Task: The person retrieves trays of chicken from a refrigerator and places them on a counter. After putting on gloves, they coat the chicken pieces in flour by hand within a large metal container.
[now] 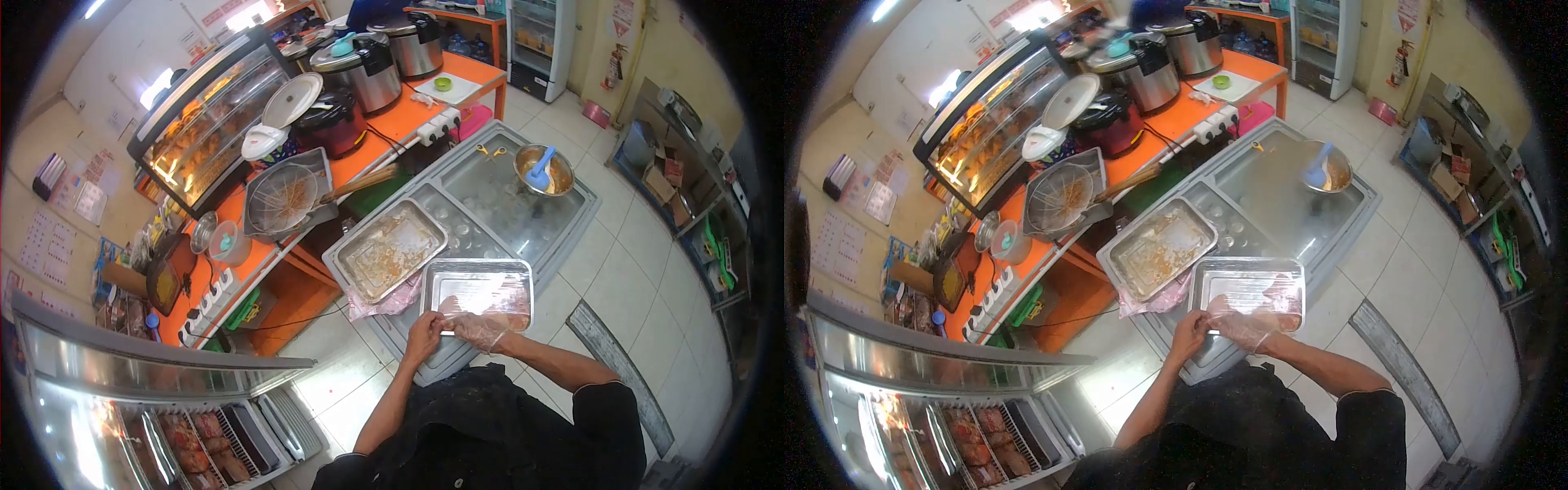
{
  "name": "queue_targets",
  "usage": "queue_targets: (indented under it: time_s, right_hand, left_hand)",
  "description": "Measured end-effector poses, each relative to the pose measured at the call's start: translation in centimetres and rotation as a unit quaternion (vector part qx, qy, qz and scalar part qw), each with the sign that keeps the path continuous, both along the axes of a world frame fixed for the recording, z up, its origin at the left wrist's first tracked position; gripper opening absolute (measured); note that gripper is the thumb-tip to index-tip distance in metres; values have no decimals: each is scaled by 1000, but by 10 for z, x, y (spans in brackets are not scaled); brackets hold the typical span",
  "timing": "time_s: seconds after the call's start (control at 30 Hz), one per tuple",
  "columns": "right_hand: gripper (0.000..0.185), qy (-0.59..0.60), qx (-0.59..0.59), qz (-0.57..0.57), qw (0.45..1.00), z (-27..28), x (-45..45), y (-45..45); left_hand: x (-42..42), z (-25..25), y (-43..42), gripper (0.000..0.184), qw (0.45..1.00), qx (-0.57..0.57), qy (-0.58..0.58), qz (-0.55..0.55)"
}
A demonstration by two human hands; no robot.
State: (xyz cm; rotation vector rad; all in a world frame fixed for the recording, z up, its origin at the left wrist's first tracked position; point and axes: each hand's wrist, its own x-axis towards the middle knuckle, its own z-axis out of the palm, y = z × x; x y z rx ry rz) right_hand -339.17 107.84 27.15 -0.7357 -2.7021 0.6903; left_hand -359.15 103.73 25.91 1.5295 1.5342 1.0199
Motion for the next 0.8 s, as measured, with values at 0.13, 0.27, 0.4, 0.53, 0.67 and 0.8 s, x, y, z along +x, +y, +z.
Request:
queue_targets:
  time_s: [0.13, 0.27, 0.4, 0.53, 0.67, 0.8]
  right_hand:
    - [21, -44, 66, 1, 997, 21, 1, 11]
    - [11, -59, -180, -108, 976, 77, -5, 32]
    - [22, 283, -338, -215, 872, 19, -3, 75]
    - [16, 355, -355, -274, 820, 10, -48, 124]
    - [15, 388, -382, -350, 762, -41, -99, 184]
    - [12, 383, -342, -371, 773, -65, -134, 225]
  left_hand:
    - [-3, 5, -3, 15, 1000, 0, 9, -7]
    - [-8, -3, -4, 15, 1000, 2, 9, -3]
    - [-3, -12, -12, 15, 1000, 20, 19, -3]
    - [-3, -13, -18, 12, 999, 41, 28, 15]
    - [-2, -10, -27, 11, 998, 48, 23, 20]
    - [1, 2, -31, 12, 999, 27, 28, 29]
